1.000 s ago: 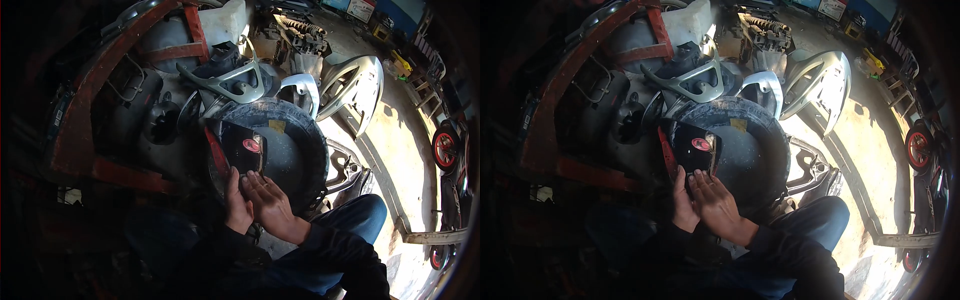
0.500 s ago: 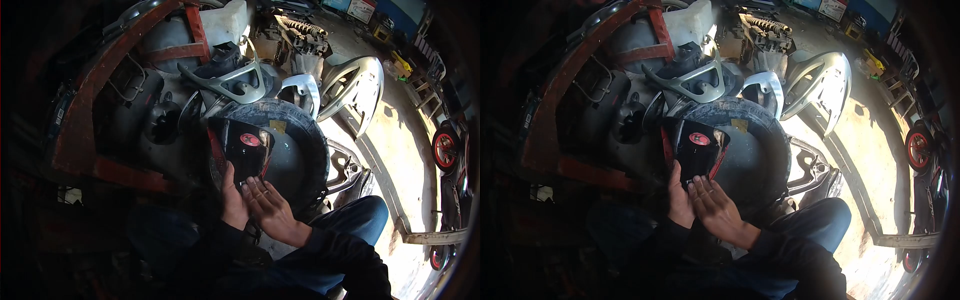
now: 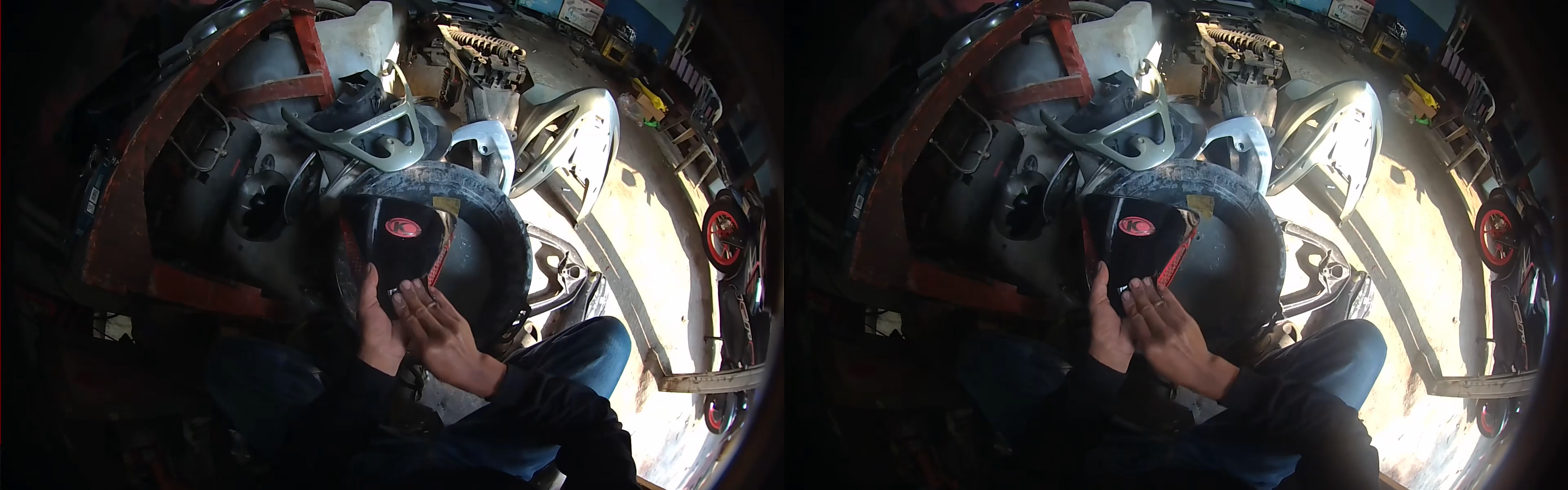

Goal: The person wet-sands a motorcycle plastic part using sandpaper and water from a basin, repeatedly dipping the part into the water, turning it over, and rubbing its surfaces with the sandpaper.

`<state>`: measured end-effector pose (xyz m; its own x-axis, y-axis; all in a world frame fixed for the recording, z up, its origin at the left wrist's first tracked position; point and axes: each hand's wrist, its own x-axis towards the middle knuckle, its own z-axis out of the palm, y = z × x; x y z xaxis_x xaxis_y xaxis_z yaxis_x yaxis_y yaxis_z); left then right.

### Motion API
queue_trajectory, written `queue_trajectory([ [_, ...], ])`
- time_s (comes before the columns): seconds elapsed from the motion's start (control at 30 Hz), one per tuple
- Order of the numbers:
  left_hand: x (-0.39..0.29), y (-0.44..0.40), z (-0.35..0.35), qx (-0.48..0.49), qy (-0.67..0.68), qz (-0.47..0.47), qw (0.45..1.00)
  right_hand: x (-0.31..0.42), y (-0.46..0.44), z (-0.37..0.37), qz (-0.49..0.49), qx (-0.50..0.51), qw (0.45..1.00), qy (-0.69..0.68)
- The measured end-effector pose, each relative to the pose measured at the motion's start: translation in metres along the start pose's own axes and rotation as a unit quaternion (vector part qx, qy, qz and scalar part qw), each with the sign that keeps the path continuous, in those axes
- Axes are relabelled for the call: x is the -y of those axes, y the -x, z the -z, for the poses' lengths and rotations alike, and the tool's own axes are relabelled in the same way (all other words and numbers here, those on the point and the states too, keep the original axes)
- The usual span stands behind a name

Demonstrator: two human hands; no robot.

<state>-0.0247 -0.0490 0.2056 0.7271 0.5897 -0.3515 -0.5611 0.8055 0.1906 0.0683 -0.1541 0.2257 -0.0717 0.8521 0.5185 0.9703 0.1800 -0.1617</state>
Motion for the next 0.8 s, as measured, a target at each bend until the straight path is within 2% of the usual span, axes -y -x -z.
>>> queue_trajectory([
  [0.03,-0.001,0.008,-0.015,-0.075,-0.019,0.01,0.997,-0.01,-0.007,0.003,-0.023,0.001,1.0,0.009],
  [0.07,0.004,0.003,-0.013,-0.075,-0.02,0.012,0.997,-0.025,-0.019,0.006,-0.048,0.002,0.999,0.017],
  [0.1,0.013,-0.003,-0.011,-0.046,-0.029,-0.028,0.998,-0.036,-0.029,0.006,-0.123,-0.008,0.992,-0.006],
  [0.13,0.018,-0.005,-0.009,-0.016,-0.04,-0.067,0.997,-0.035,-0.026,0.002,-0.131,0.006,0.991,0.012],
  [0.23,0.011,-0.004,0.0,-0.043,-0.054,-0.047,0.996,0.004,0.004,0.003,-0.029,0.01,0.998,0.046],
  [0.27,0.01,-0.003,0.006,-0.063,-0.048,-0.025,0.997,0.0,0.001,0.005,-0.028,0.011,0.999,0.044],
  [0.4,0.013,-0.007,-0.01,-0.039,-0.059,-0.062,0.996,-0.015,-0.019,0.008,-0.08,-0.027,0.996,0.009],
  [0.43,0.007,0.003,-0.02,-0.091,-0.058,-0.012,0.994,-0.004,-0.015,0.011,-0.06,-0.023,0.998,0.007],
  [0.5,0.002,0.003,-0.017,-0.083,-0.061,0.001,0.995,0.015,-0.006,0.012,-0.014,-0.008,1.0,0.009],
  [0.57,0.002,-0.001,-0.005,-0.104,-0.02,0.039,0.994,-0.001,-0.012,0.012,-0.027,-0.011,1.0,0.005],
  [0.6,0.012,0.002,-0.014,-0.128,-0.069,-0.04,0.989,-0.011,-0.02,0.014,-0.042,-0.012,0.999,0.005],
  [0.63,0.019,-0.002,-0.017,-0.099,-0.065,-0.056,0.991,-0.022,-0.027,0.008,-0.086,-0.023,0.996,0.016],
  [0.67,0.023,-0.004,-0.018,-0.069,-0.062,-0.07,0.993,-0.017,-0.022,0.009,-0.088,-0.023,0.996,0.017],
  [0.73,0.011,-0.007,-0.006,-0.068,-0.026,0.047,0.996,-0.001,-0.009,0.008,-0.05,-0.006,0.998,0.029],
  [0.8,0.007,-0.003,-0.015,-0.09,-0.066,0.02,0.994,0.008,-0.005,0.009,-0.014,0.005,0.999,0.032],
])
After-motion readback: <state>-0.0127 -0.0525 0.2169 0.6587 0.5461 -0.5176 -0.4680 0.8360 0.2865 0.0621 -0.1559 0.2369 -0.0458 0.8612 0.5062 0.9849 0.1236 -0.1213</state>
